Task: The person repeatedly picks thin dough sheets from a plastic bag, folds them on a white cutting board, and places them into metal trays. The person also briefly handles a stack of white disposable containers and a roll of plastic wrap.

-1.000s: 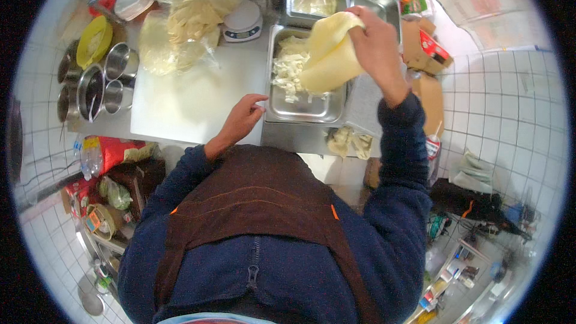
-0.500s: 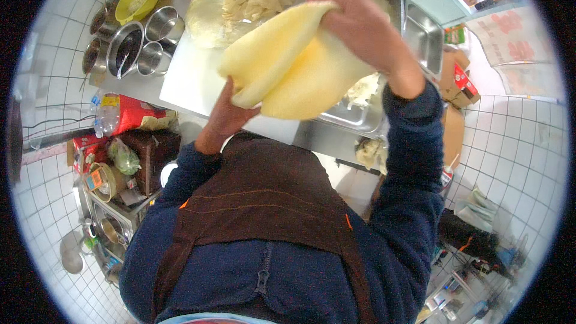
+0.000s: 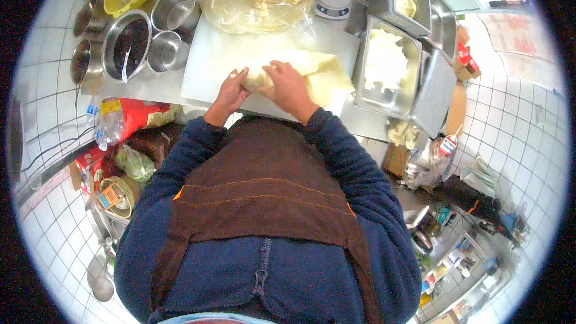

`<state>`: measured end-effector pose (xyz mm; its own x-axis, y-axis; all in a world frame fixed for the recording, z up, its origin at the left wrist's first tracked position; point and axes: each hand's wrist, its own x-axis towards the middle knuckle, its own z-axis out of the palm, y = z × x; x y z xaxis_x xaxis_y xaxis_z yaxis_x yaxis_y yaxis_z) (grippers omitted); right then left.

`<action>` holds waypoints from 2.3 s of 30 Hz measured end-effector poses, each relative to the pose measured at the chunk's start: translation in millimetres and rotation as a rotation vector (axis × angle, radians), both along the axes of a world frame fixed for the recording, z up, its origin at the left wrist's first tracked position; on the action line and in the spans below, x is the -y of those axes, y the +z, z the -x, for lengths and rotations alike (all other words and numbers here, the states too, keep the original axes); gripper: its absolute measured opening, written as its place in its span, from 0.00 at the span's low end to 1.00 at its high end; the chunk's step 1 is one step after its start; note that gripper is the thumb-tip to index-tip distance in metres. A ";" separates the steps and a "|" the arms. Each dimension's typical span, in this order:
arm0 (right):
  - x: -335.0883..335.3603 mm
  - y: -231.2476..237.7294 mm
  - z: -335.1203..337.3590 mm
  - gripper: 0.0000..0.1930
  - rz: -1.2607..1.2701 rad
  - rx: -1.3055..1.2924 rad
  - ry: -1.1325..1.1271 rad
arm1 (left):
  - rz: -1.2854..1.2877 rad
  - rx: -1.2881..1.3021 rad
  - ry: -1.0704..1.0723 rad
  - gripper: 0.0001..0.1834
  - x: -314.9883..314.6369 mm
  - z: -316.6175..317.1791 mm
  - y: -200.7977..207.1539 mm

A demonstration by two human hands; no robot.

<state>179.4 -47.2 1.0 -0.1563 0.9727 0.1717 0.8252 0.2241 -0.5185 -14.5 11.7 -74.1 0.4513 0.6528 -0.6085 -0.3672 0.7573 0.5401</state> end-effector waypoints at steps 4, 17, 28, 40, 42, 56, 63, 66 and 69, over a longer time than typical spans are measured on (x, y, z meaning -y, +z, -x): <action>-9.3 -1.5 29.8 0.19 0.153 -0.125 -0.062 | -0.091 0.032 -0.171 0.27 -6.0 -3.2 23.8; -27.8 -15.8 -21.8 0.16 0.548 -1.121 -0.348 | -0.295 -0.209 -0.158 0.21 -4.8 -27.5 33.0; -22.4 84.4 -167.1 0.14 0.197 -1.355 -0.585 | -0.230 0.063 0.258 0.14 -44.2 -15.7 78.3; 10.4 193.4 -281.3 0.17 -0.072 -1.593 -0.405 | -0.268 -0.133 0.422 0.18 -55.5 56.8 36.9; 8.0 213.8 -284.0 0.16 -0.139 -1.622 -0.394 | -0.230 -0.161 0.449 0.18 -48.8 67.7 26.4; -39.4 237.1 -181.8 0.19 -0.394 0.161 -0.214 | -0.239 -0.130 0.330 0.17 -17.5 67.2 28.0; -47.9 74.4 -38.7 0.27 0.298 -0.762 -0.328 | -0.221 0.001 0.144 0.23 2.1 0.9 69.6; -34.5 34.5 -5.3 0.17 0.372 -0.728 -0.315 | -0.250 -0.003 0.064 0.18 5.8 -20.0 64.5; -23.6 15.5 0.4 0.17 0.333 -0.692 -0.280 | -0.283 -0.027 -0.047 0.12 4.8 -24.5 52.9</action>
